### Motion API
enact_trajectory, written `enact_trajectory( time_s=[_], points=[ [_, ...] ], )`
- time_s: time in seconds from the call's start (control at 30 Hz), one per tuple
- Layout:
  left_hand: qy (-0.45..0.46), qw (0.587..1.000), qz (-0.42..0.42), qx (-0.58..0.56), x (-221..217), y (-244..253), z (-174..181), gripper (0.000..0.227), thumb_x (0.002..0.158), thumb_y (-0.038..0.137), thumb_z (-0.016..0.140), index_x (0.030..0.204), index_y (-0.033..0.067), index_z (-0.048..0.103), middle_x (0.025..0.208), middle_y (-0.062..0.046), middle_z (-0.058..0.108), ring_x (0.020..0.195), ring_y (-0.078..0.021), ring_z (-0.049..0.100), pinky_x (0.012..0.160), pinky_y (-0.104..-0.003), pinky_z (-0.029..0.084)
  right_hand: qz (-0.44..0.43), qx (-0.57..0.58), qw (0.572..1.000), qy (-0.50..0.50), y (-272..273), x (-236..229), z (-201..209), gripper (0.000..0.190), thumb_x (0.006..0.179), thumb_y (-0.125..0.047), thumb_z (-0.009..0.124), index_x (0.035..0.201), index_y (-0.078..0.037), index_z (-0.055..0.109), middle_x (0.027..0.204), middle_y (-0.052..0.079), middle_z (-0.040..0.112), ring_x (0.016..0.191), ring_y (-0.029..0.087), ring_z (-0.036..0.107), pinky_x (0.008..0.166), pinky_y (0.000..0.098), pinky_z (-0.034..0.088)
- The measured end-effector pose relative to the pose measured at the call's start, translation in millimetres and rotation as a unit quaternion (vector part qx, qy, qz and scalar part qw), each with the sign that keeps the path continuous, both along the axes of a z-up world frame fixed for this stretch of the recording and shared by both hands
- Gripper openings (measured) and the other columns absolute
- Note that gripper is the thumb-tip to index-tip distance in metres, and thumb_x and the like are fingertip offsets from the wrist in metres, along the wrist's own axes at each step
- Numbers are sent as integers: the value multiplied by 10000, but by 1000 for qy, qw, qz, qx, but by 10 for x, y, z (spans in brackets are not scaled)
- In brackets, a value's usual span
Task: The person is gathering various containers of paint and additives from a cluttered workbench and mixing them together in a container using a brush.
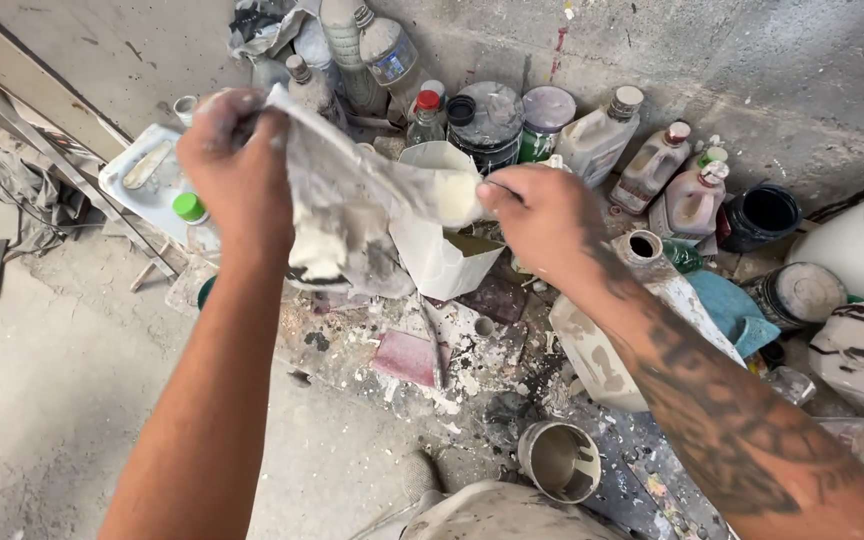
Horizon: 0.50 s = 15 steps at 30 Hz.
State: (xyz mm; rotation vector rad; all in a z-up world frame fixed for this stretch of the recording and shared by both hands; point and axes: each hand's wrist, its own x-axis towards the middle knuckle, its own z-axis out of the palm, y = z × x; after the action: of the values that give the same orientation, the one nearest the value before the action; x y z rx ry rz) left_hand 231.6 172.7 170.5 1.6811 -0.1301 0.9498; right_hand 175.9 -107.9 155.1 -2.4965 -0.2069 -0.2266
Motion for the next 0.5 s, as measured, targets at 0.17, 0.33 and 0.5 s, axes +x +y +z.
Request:
enact_trajectory(
  time_s=[0.17, 0.33, 0.5],
  points=[
    [197, 977, -48, 62, 281, -115, -572, 199, 819, -47, 653, 826, 117, 766, 785, -5, 731, 702, -108, 608, 684, -287, 564, 38, -247, 968, 33, 50, 51, -252, 130, 999, -209, 591, 1029, -141, 698, 886, 14, 605, 882, 225, 564, 786, 391, 490],
    [286, 935, -40, 207, 203, -39, -1196, 255, 820, 170, 608, 959, 76, 799, 924, -99, 803, 884, -167, 717, 731, -359, 505, 14, -367, 929, 46, -318, -161, -135, 723, 956, -473, 606, 1540, -75, 452, 1287, 143, 636, 1088, 324, 573, 927, 506, 463],
    [359, 928, -26, 99, 6, 11, -1359, 336, 842, 244, 688, 1137, 93, 746, 1060, -23, 770, 974, -157, 689, 886, -316, 500, 9, -234, 971, -52, -762, -832, 93, 637, 981, -461, 600, 1519, -126, 530, 1276, 150, 627, 1112, 348, 552, 869, 503, 450]
  ],
)
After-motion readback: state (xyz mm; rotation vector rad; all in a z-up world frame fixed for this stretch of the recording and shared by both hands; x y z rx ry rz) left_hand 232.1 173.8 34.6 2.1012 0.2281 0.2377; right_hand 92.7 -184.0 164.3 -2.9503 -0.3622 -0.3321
